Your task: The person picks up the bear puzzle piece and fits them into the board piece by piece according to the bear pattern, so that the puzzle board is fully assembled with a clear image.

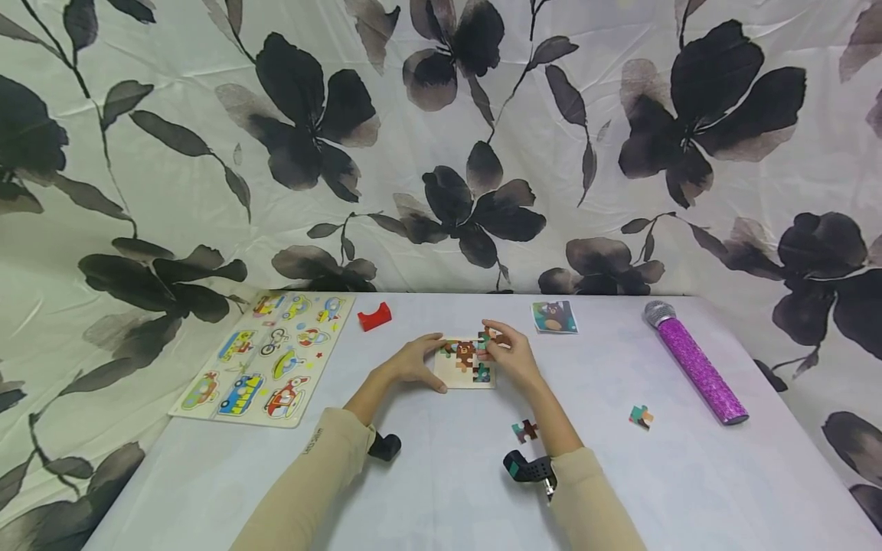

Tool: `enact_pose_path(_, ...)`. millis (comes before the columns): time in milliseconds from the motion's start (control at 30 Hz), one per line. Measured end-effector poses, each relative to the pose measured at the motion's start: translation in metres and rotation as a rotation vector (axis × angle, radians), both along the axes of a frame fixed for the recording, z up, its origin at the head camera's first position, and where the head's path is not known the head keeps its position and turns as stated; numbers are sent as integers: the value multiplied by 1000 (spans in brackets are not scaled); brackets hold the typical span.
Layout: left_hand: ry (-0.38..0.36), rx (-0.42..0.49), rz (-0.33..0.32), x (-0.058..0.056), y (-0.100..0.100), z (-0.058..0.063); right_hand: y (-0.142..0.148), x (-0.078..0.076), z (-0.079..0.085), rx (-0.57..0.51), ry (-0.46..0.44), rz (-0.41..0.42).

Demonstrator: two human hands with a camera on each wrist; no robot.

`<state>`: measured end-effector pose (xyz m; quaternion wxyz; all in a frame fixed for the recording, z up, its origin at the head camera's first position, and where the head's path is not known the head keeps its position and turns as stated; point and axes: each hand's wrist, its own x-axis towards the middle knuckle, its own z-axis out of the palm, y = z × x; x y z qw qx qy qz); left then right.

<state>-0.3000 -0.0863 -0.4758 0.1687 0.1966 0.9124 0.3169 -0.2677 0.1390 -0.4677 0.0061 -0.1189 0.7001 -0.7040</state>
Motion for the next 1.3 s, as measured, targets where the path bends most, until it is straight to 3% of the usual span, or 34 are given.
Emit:
enact_pose_path(200, -3, 14, -7, -1, -1, 0, -11, -4, -1, -11, -93, -116)
enact_pose_path(467, 5, 16, -9, -1, -1, 1, -20, -7, -4, 37, -92, -231)
enact_pose_path(633, 14, 19, -16, 0, -1, 2, -26, -5, -5, -7, -80, -212)
enact_pose_path(833, 16, 19, -16, 0, -2, 2, -31, -7, -11, 19, 1, -101)
enact_pose_path(900, 19, 22, -17, 0, -2, 2, -33, -8, -13, 61, 16, -88)
enact_pose_path(1100, 35, 28, -20, 0, -2, 1, -40, -10, -17, 339, 57, -88)
enact_pose_path(1300, 38, 40, -4, 1, -2, 1, -51, -7, -20, 516, 221, -64)
